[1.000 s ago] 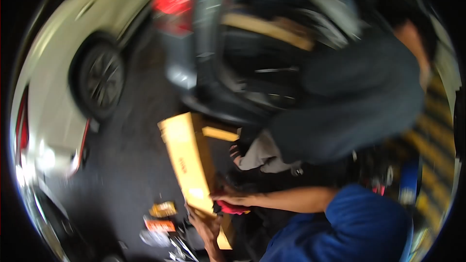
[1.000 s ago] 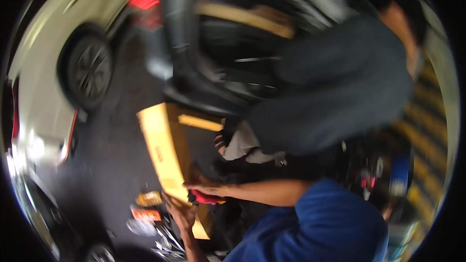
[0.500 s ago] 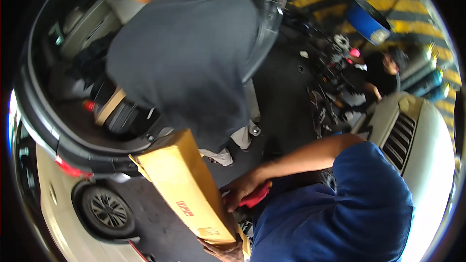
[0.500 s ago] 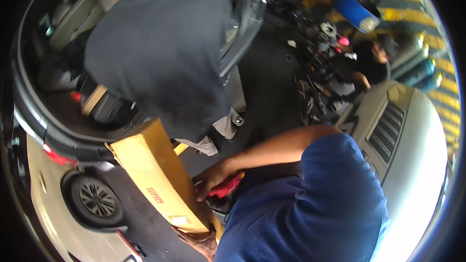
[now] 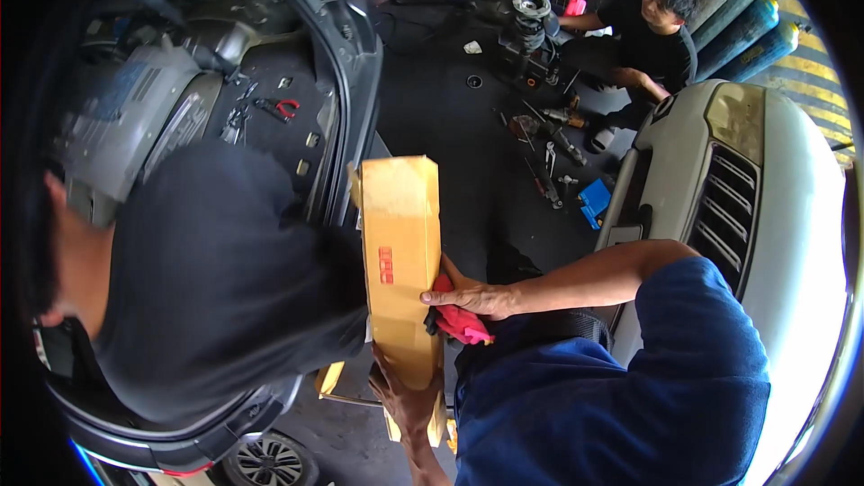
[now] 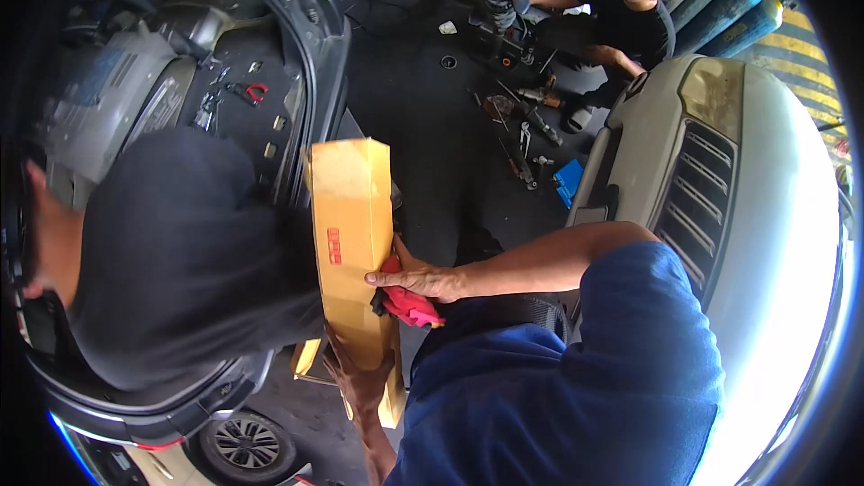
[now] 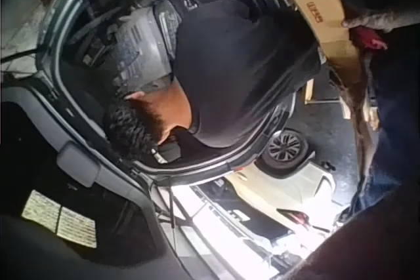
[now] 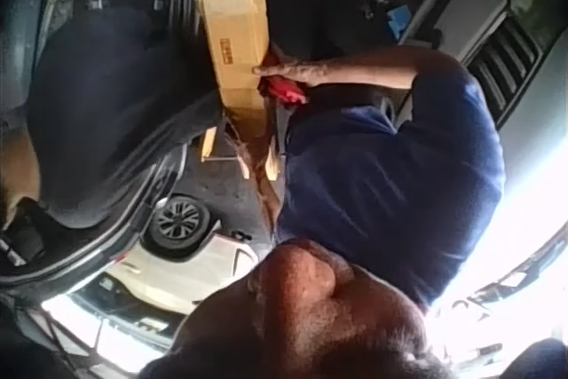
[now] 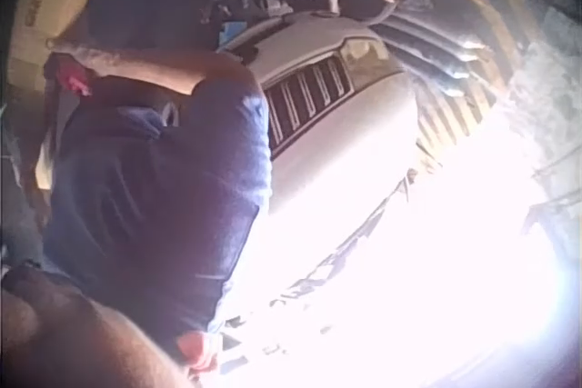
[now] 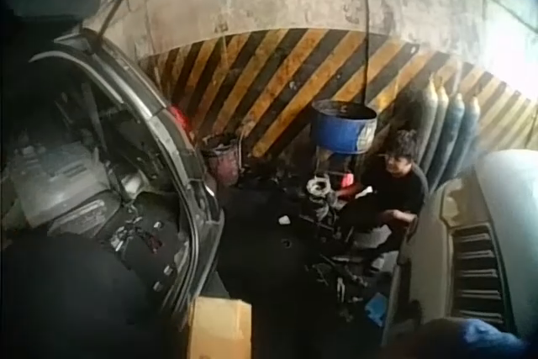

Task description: Replacing the shock absorber and assembling the strut component in an automotive service bay.

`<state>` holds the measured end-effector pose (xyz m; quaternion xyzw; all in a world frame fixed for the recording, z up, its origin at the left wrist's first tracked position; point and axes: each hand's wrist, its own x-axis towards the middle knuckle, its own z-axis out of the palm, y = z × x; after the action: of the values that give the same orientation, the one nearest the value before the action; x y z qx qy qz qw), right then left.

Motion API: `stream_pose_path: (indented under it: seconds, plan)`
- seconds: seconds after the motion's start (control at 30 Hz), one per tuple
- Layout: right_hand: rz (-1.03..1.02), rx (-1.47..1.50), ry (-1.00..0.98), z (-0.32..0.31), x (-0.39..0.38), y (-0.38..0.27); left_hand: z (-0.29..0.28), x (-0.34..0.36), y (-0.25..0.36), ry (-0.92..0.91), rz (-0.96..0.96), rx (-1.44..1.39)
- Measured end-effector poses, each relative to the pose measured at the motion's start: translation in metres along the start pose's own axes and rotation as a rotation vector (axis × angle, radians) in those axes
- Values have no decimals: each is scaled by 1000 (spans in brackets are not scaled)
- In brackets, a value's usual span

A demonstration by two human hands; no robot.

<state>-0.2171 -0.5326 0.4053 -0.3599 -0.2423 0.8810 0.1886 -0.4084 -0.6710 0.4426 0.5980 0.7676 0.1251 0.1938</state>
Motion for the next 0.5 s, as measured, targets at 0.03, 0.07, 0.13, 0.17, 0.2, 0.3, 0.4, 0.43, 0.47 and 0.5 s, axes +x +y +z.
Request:
stream_pose_path:
  seconds: [0.03, 0.07, 0.13, 0.17, 0.2, 0.3, 0.4, 0.43, 0.47, 0.5]
  plan:
    - [-154, -84, 79, -15, 7, -8, 2, 26, 22, -36, 11, 38]
    - [-155, -57, 79, -29, 14, -17, 7, 52, 42, -52, 16, 58]
    - [-232, -31, 122, -53, 20, -36, 15, 96, 83, -77, -3, 111]
    - [-276, 25, 116, -65, 27, -49, 20, 118, 100, -17, 82, 117]
    - [-276, 48, 123, -74, 35, -65, 22, 137, 118, -35, 89, 132]
    - [-324, 297, 106, -93, 50, -117, 24, 189, 162, -24, -8, 243]
    - [-271, 343, 166, -134, 78, -141, 21, 238, 194, -59, 174, 188]
    - [-102, 355, 198, -146, 72, -164, 16, 256, 198, -154, 160, 98]
    - [64, 351, 231, -163, 57, -184, 17, 274, 190, -257, 170, -3]
    - [-79, 421, 200, -195, 66, -170, 26, 296, 181, -363, 120, -130]
